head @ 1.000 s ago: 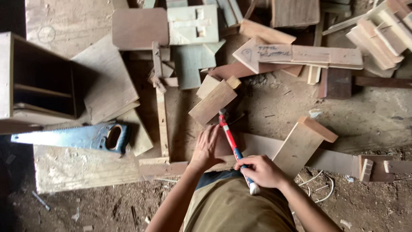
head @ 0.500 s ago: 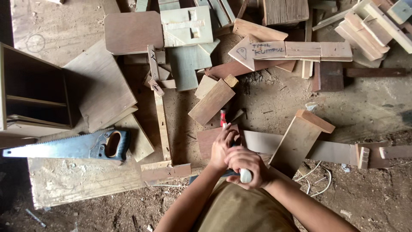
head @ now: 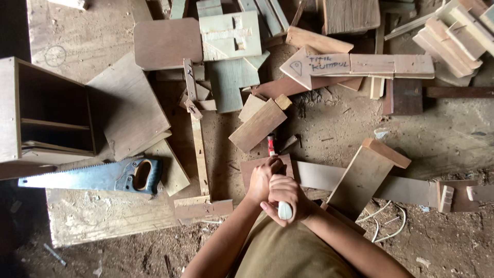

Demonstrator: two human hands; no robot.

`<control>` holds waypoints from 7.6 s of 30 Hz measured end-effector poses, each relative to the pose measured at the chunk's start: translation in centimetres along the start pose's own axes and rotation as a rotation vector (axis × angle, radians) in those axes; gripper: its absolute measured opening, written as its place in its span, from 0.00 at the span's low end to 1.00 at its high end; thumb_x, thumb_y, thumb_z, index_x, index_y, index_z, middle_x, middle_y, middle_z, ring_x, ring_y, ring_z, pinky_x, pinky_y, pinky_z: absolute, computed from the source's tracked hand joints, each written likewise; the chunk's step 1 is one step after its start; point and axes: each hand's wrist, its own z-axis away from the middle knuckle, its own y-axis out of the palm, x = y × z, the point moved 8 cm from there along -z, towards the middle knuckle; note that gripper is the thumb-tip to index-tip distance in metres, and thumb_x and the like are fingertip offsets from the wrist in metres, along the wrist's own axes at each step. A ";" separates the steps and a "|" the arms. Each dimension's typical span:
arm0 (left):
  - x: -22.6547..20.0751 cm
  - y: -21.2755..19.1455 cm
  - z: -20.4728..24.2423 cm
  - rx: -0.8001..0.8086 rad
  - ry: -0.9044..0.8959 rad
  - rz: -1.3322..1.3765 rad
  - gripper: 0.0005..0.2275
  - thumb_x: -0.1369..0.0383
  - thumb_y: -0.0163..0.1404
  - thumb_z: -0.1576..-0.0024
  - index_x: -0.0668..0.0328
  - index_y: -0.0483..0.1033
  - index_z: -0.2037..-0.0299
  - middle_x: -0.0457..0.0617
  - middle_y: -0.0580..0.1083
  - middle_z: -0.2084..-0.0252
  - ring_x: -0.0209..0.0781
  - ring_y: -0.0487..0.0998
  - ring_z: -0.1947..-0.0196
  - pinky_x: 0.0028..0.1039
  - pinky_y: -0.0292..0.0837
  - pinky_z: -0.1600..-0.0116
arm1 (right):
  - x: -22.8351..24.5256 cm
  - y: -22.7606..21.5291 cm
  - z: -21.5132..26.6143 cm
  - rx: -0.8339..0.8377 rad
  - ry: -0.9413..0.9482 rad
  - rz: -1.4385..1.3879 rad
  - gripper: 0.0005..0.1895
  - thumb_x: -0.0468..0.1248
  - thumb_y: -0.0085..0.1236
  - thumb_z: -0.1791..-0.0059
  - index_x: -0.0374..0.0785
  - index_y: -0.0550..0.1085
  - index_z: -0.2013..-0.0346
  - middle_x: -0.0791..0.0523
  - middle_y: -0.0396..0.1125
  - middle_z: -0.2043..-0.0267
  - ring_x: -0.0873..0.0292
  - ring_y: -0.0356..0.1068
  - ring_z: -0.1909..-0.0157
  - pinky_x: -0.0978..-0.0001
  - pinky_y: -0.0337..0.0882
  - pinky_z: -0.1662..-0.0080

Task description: The person uses a hand saw to cut a wooden frame into smaller pieces. They then use a hammer to separate the cut pieces and remove nails from a wooden board.

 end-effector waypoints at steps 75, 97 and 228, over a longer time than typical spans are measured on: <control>12.8 -8.0 5.0 0.098 -0.483 -0.058 0.17 0.64 0.67 0.54 0.62 0.81 0.57 0.52 0.83 0.62 0.43 0.85 0.63 0.32 0.80 0.56 | -3.1 -11.9 22.2 0.026 1.371 0.940 0.61 0.66 0.77 0.74 0.42 0.65 0.34 0.43 0.53 0.29 0.39 0.54 0.29 0.42 0.62 0.37; 13.6 -7.4 6.2 0.211 -0.569 -0.041 0.14 0.65 0.64 0.52 0.55 0.83 0.56 0.50 0.84 0.60 0.41 0.86 0.62 0.33 0.83 0.56 | -5.8 -7.0 19.5 -0.244 1.204 0.963 0.22 0.57 0.62 0.55 0.41 0.76 0.68 0.44 0.73 0.74 0.40 0.75 0.72 0.49 0.73 0.69; -17.3 10.5 -4.8 0.019 -0.293 -0.031 0.19 0.66 0.55 0.43 0.69 0.69 0.45 0.59 0.77 0.70 0.47 0.78 0.77 0.36 0.78 0.71 | -13.3 -20.2 11.1 -0.093 0.775 -0.422 0.14 0.37 0.59 0.45 0.32 0.67 0.52 0.50 0.73 0.62 0.61 0.74 0.64 0.71 0.77 0.63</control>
